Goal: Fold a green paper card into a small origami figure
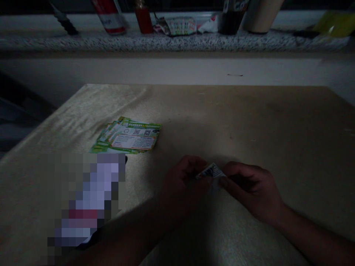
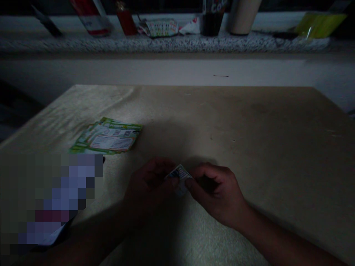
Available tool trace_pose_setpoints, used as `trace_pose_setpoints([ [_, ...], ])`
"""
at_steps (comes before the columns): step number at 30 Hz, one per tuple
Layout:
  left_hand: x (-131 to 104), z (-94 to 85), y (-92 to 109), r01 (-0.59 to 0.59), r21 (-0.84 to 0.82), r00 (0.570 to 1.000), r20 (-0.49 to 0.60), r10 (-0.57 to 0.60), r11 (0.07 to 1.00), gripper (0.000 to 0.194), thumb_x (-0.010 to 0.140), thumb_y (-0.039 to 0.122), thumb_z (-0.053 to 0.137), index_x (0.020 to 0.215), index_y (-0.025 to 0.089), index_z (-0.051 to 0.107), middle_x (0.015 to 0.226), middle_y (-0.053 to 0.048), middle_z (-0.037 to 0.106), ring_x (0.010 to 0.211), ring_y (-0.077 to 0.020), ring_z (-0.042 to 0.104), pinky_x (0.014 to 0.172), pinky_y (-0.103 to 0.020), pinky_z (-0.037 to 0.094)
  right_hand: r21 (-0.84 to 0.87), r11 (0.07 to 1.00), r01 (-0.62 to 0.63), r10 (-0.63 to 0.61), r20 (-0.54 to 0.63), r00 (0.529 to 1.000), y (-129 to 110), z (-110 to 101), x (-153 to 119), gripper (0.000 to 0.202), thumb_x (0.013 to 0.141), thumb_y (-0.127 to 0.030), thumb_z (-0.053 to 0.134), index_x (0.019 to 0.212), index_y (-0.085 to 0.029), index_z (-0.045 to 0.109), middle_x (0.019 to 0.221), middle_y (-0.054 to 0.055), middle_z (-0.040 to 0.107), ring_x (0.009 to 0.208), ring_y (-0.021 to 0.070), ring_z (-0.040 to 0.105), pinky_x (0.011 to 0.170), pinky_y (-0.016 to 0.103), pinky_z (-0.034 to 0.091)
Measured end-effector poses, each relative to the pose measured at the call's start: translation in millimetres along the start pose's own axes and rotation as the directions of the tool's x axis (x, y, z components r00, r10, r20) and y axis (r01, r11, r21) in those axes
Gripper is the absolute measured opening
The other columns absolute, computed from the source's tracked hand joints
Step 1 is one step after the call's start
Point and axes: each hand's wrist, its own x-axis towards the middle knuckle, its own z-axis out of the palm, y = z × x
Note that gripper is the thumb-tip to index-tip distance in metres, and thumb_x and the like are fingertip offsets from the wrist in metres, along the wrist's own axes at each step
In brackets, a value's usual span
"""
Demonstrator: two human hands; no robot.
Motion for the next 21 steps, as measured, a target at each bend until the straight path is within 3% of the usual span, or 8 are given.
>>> trace_pose_setpoints([
  [7,0,2.8,4,0.016,-0.035,1.0,0.003,-0.016,0.999,0.023,0.077,0.017,0.077,0.094,0.018,0.061,0.083,-0.001,0.071,0.074,-0.0131,0.065,0.068,-0.024,0.052,-0.019,1.0,0.013,-0.013,-0.008,1.0,-3,1,2,0.011,0.087,-0.021,0.068,0.077,-0.018,0.07,0.066,0.002,0.068,0.056,0.0126,0.058,0.051,0.024,0.047],
  [12,0,-0.5,6,0.059,-0.153,0.997,0.056,-0.051,0.986,0.026,0.078,0.021,0.079,0.087,0.019,0.055,0.077,0.002,0.065,0.068,-0.0104,0.06,0.064,-0.021,0.049,0.064,0.997,0.038,-0.042,0.062,0.997,2,-5,-1,0.015,0.093,-0.023,0.062,0.081,-0.019,0.071,0.07,0.003,0.068,0.059,0.0133,0.059,0.053,0.024,0.048],
  [15,2,-4.3,5,0.12,-0.281,0.985,0.155,-0.079,0.952,0.032,0.076,0.024,0.083,0.089,0.02,0.053,0.076,0.004,0.063,0.065,-0.0093,0.059,0.062,-0.021,0.047,0.12,0.992,0.039,-0.046,0.051,0.998,4,-7,-2,0.017,0.096,-0.019,0.057,0.096,-0.022,0.073,0.078,0.003,0.071,0.067,0.0149,0.065,0.057,0.024,0.052],
  [18,5,-6.9,1,0.23,-0.361,0.942,0.316,-0.114,0.904,0.037,0.074,0.027,0.085,0.092,0.021,0.053,0.077,0.004,0.063,0.062,-0.01,0.059,0.061,-0.022,0.047,0.13,0.989,0.063,-0.068,0.033,0.997,4,-6,-2,0.025,0.093,-0.013,0.06,0.111,-0.028,0.071,0.092,0.004,0.073,0.077,0.0169,0.07,0.063,0.025,0.056],
  [21,7,-7.9,-3,0.325,-0.393,0.902,0.401,-0.157,0.861,0.041,0.069,0.028,0.088,0.092,0.021,0.055,0.077,0.002,0.065,0.063,-0.0117,0.061,0.062,-0.024,0.047,0.094,0.984,0.149,-0.159,0.103,0.982,4,-6,-1,0.034,0.093,-0.011,0.061,0.119,-0.031,0.069,0.097,0.005,0.07,0.082,0.0177,0.069,0.066,0.027,0.056],
])
